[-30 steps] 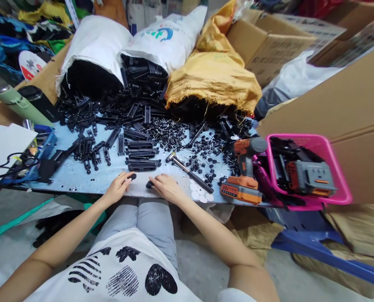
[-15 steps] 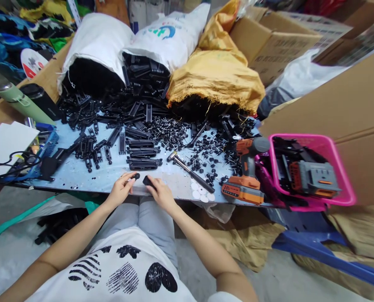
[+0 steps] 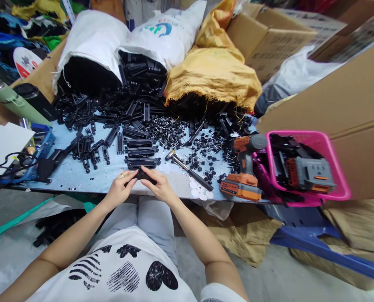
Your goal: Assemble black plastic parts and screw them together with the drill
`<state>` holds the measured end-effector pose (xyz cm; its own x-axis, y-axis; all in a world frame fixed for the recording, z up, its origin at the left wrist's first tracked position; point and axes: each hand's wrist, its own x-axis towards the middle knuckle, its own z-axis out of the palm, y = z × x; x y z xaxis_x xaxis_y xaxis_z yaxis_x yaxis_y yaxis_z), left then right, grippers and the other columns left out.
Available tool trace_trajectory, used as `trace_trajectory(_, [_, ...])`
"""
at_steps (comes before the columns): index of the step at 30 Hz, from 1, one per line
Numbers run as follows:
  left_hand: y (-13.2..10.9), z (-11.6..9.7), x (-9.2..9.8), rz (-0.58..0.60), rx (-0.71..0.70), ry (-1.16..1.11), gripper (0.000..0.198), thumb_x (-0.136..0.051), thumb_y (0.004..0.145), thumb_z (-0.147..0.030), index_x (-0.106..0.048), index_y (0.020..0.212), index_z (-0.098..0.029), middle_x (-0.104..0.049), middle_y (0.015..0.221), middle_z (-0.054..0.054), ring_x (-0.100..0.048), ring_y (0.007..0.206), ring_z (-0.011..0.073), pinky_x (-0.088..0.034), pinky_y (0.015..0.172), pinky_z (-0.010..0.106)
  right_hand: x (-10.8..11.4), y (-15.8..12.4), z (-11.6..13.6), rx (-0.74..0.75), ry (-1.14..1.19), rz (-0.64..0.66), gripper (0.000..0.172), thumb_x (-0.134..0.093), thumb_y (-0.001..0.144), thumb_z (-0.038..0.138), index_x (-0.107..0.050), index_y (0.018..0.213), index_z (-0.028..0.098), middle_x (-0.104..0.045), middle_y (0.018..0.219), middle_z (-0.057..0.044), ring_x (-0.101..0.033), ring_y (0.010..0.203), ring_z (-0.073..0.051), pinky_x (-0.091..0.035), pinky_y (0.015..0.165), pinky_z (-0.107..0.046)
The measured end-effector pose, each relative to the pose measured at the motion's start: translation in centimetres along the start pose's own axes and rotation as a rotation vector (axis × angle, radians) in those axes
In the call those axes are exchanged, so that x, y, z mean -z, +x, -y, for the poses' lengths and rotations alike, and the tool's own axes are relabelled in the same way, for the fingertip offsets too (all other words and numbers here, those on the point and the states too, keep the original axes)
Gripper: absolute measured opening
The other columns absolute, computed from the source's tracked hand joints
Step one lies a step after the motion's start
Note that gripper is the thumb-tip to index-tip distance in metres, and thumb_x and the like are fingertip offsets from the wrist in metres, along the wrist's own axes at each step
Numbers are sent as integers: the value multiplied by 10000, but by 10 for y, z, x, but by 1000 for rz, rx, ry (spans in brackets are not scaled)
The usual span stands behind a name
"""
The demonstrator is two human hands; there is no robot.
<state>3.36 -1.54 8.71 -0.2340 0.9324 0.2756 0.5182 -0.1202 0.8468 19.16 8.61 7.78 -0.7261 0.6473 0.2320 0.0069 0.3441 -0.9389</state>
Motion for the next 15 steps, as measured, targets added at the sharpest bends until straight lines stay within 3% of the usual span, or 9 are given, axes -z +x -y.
trace_trajectory(4, [6, -8, 9, 3, -100, 18, 360, -481, 901, -264, -559, 1239, -167, -633, 1041, 99, -592, 966, 178, -487, 864, 320, 1, 9, 4, -126, 113, 9, 503, -494, 893, 426, -443, 1368, 272, -600, 1005, -38, -550, 574, -65, -541, 564, -241])
trace_trajectory(6, [7, -10, 12, -17, -82, 70, 384, -477, 903, -272, -529, 1271, -174, -627, 1033, 96, -592, 956, 178, -493, 854, 321, 5, 13, 6, -85, 38, 55, 503, -526, 874, 434, -475, 1346, 266, -605, 1007, -40, -565, 606, -77, -547, 597, -250])
trace_trajectory(10, [4, -13, 6, -53, -60, 148, 377, -437, 921, -280, -518, 1280, -204, -598, 1053, 92, -587, 963, 175, -494, 864, 325, 7, 15, 9, 68, -194, 84, 509, -552, 856, 458, -516, 1316, 244, -621, 1033, -66, -592, 862, -159, -524, 801, -317])
trace_trajectory(12, [3, -17, -2, -137, -75, 144, 368, -419, 928, -273, -523, 1274, -202, -590, 1028, 89, -586, 950, 166, -493, 864, 314, -1, 13, 11, 62, -190, 20, 521, -502, 881, 470, -474, 1351, 245, -608, 1020, -65, -593, 803, -145, -531, 763, -304])
trace_trajectory(15, [5, -24, -13, -353, -113, 122, 363, -389, 938, -247, -523, 1269, -185, -580, 1037, 102, -574, 967, 166, -490, 865, 313, -21, 8, 12, -13, -103, -125, 526, -415, 917, 468, -409, 1397, 252, -581, 1028, -75, -573, 660, -112, -541, 649, -272])
